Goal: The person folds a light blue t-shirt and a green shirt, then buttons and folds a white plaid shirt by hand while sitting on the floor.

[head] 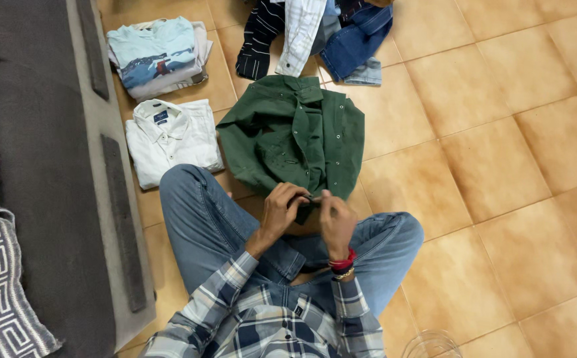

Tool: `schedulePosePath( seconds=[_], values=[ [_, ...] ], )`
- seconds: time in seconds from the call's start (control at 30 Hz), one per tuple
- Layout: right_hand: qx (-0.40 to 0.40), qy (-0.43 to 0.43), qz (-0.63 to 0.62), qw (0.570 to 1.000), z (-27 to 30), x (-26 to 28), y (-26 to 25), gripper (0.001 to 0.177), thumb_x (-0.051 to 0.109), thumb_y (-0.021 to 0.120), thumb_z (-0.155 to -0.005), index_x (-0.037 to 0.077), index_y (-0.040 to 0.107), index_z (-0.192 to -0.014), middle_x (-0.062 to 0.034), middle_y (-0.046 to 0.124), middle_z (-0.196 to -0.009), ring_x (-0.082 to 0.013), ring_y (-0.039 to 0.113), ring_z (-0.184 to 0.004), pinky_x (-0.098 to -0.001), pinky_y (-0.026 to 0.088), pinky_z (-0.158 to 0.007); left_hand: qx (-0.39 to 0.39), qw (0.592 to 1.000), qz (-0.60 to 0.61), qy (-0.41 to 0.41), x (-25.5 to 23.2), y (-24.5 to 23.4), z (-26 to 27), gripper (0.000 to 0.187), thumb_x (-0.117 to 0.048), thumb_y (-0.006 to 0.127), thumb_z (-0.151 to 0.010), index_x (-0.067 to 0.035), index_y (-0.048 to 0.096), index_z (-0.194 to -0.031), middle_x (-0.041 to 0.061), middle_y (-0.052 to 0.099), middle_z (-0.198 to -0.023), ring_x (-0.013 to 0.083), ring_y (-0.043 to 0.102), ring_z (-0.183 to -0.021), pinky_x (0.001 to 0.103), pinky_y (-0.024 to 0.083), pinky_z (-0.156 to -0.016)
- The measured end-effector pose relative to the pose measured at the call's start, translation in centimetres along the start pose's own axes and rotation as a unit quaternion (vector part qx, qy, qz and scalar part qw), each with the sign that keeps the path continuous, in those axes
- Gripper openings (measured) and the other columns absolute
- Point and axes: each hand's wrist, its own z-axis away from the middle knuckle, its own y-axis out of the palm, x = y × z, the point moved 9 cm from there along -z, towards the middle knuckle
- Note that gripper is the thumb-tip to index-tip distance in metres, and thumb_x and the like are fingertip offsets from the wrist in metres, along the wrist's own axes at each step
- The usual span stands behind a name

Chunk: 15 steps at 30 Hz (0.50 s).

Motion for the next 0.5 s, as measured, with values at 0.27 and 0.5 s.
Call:
schedulePosePath(
  seconds=[0.27,0.5],
  values=[
    [-0.074,0.083,-0.128,0.985,0.9,-6.4,-2.8,0.041,0.028,0.057,-0.111,-0.003,0.073,-0.089,-0.0059,0.073,-0.076,-0.0085,0.070,-0.068,-0.0240,0.053,-0.062,-0.036,0.993,-0.103,0.042,-1.0,-0.6,1.7,0.022,0.005,0.070,-0.082,-0.002,0.066,-0.102,0.012,0.066,-0.098,0.0328,0.063,-0.093,0.042,0.051,-0.081],
    [0.111,0.350,-0.108,0.924,4.4,-17.8,5.5,0.042,0.040,0.070,-0.094,0.000,0.071,-0.105,-0.0107,0.077,-0.090,-0.0179,0.071,-0.065,-0.0306,0.056,-0.060,0.088,0.973,-0.171,0.132,-0.8,4.4,6.7,0.011,-0.013,0.076,-0.095,-0.006,0.068,-0.100,0.008,0.066,-0.092,0.0286,0.064,-0.088,0.041,0.051,-0.080]
  ],
)
